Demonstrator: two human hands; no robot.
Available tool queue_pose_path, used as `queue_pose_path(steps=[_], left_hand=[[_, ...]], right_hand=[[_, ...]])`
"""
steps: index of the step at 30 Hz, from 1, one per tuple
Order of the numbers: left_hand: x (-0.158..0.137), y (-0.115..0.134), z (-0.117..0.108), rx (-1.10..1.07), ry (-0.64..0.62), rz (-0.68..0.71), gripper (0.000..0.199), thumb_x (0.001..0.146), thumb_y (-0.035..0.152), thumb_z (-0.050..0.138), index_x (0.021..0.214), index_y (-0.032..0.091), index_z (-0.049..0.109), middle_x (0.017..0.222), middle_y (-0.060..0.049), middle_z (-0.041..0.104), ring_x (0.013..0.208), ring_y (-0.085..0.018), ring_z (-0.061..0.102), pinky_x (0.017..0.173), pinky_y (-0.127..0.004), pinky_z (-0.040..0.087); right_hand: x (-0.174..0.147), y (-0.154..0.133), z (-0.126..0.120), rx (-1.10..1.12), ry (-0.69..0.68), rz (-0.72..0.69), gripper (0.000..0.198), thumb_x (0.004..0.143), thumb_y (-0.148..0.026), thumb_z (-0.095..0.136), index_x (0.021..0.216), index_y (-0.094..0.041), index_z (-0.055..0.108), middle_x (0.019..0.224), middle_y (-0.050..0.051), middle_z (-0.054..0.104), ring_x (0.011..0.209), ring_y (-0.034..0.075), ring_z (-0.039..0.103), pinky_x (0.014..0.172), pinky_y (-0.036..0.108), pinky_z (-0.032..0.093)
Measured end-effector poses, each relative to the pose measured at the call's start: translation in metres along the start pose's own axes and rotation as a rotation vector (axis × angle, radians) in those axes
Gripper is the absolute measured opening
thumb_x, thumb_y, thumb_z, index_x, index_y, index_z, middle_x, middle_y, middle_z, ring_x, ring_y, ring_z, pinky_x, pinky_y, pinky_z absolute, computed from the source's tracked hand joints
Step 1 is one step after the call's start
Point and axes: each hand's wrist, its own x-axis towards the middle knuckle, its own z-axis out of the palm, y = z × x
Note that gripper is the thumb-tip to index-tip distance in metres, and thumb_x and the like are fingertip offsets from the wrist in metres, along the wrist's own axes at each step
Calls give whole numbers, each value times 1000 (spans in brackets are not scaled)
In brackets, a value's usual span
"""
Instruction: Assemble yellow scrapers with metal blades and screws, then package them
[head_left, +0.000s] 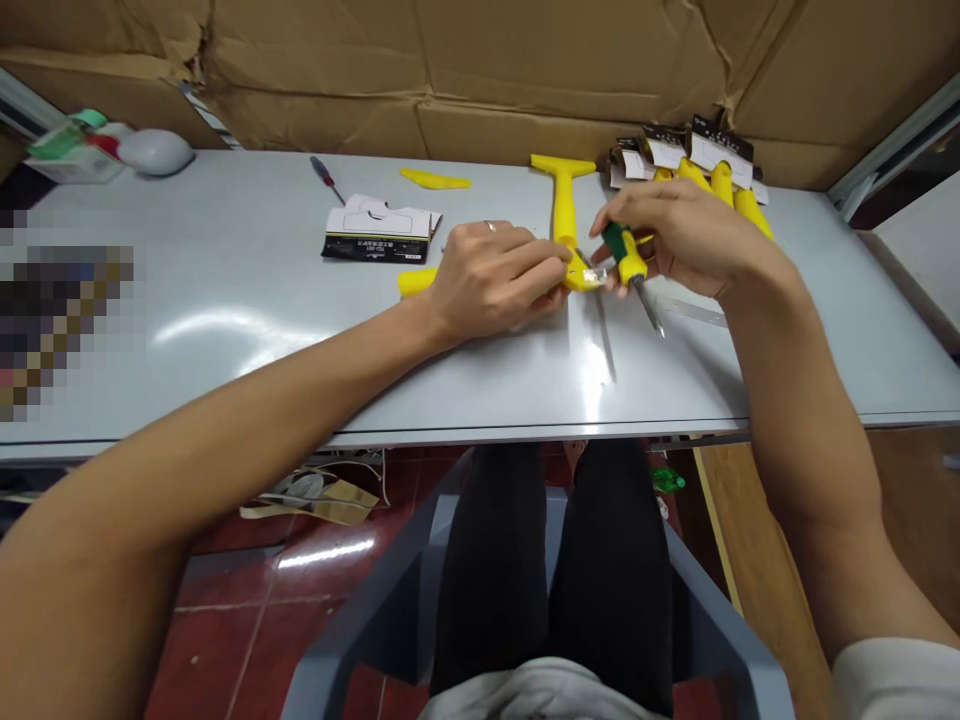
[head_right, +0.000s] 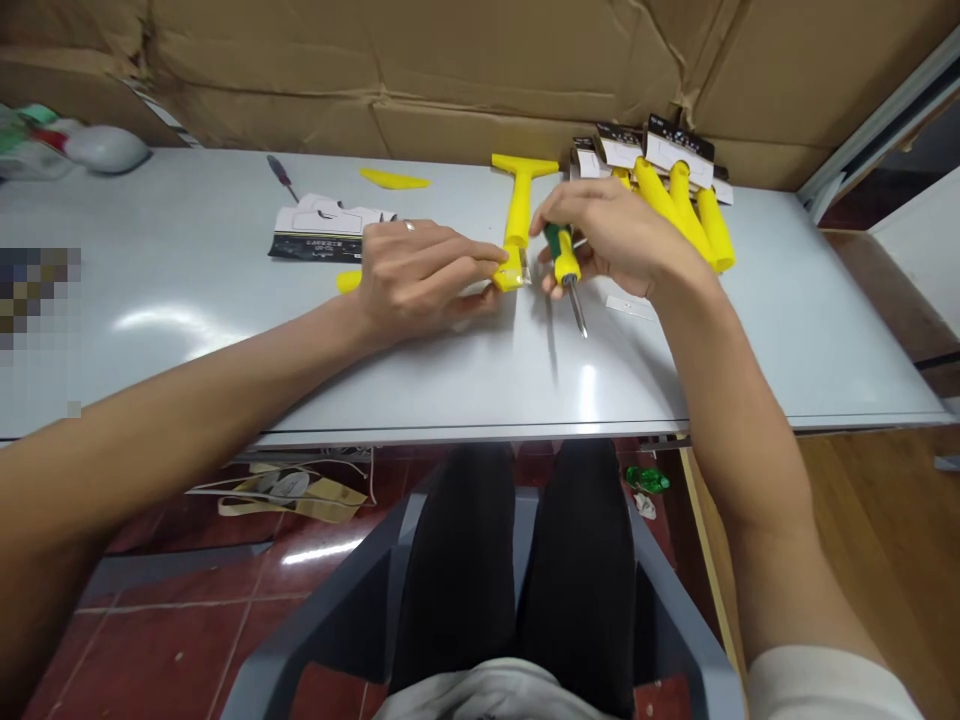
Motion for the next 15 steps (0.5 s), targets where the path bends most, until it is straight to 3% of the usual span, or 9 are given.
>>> queue_pose_path(steps=[3, 7, 10, 15], left_hand=[[1, -1, -6, 94, -22, 100, 16, 112, 40, 66, 113, 31, 80, 141, -7, 91, 121, -38, 90, 101, -60, 67], [0, -2, -3, 233, 12, 260, 26, 116, 27, 54, 114, 29, 80, 149, -7, 90, 128, -40, 91, 86, -55, 70], [-3, 1, 2, 207, 64, 268, 32, 120, 24, 49, 114, 28, 81, 151, -7, 89, 141, -38, 87, 95, -57, 74], [-8, 6, 7, 109, 86, 280, 36, 122, 24, 51, 125, 29, 87, 151, -9, 89, 139, -37, 89, 101, -59, 78]], right_hand=[[0, 3, -7, -35, -46, 64, 39, 112, -51, 86, 94, -19, 74, 95, 9, 77, 63, 19, 76, 53, 33, 67], [3, 2, -7, 30, -93, 32, 43, 108, -54, 91, 91, -19, 72, 92, 6, 76, 62, 20, 79, 45, 31, 62], [4, 1, -2, 69, -83, 35, 39, 106, -47, 93, 90, -20, 69, 86, 3, 74, 58, 19, 77, 43, 29, 61], [6, 2, 9, 85, -32, 184, 21, 116, -22, 62, 96, -19, 69, 82, 4, 73, 55, 21, 76, 41, 30, 58]])
